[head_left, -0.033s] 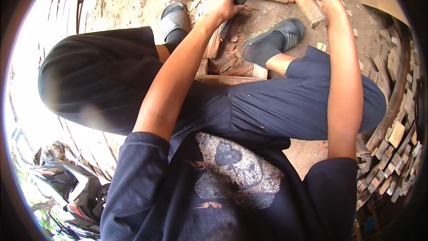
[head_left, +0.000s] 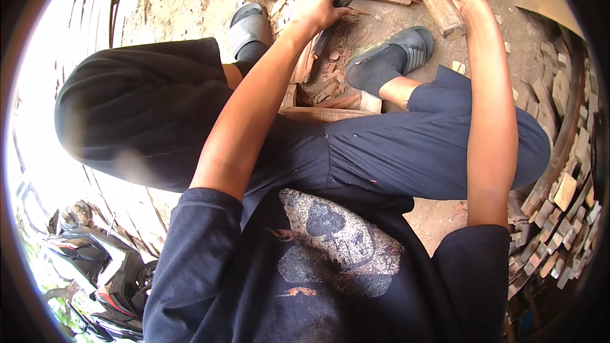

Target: The person sits on the ground and uses a chisel and hammer to carve a piece of wood. They repeatedly strike the chisel to remove wood shavings and shape the wood.

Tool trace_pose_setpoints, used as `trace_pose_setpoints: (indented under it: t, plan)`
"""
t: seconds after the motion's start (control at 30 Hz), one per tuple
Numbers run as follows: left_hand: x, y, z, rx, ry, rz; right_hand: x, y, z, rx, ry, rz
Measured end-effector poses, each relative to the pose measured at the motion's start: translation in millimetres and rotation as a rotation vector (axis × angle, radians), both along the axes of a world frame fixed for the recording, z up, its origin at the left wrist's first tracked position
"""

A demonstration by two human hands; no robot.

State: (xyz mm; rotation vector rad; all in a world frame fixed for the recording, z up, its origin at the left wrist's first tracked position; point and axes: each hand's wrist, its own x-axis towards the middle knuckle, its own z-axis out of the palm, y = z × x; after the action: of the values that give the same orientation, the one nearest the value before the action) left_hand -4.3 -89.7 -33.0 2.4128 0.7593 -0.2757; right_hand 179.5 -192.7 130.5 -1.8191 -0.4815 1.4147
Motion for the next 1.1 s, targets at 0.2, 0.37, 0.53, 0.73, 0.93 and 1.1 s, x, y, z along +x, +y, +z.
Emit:
trace_pose_setpoints:
  t: [0.2, 0.37, 0.53, 0.73, 0.93, 1.1]
  plan:
    - [2, 9, -21, 0.006, -0.059, -0.004, -28, -9, -5, -0.116, -0.158, 0.180]
    - [-5, -10, -11, 0.031, 0.068, -0.095, -34, -12, -12, -0.130, 0.029, 0.236]
    - [-7, -9, -4, -0.007, 0.025, -0.153, -30, -2, 17, -0.173, -0.041, 0.159]
    - [8, -5, 14, 0.023, -0.050, -0.194, -1, -14, 38, -0.047, -0.104, -0.027]
    - [6, -11, 13, 0.116, -0.107, -0.195, -12, -17, 49, 0.025, -0.128, -0.046]
    - [-1, -9, 9, 0.186, -0.075, -0.217, -36, -27, 5, -0.140, -0.010, 0.204]
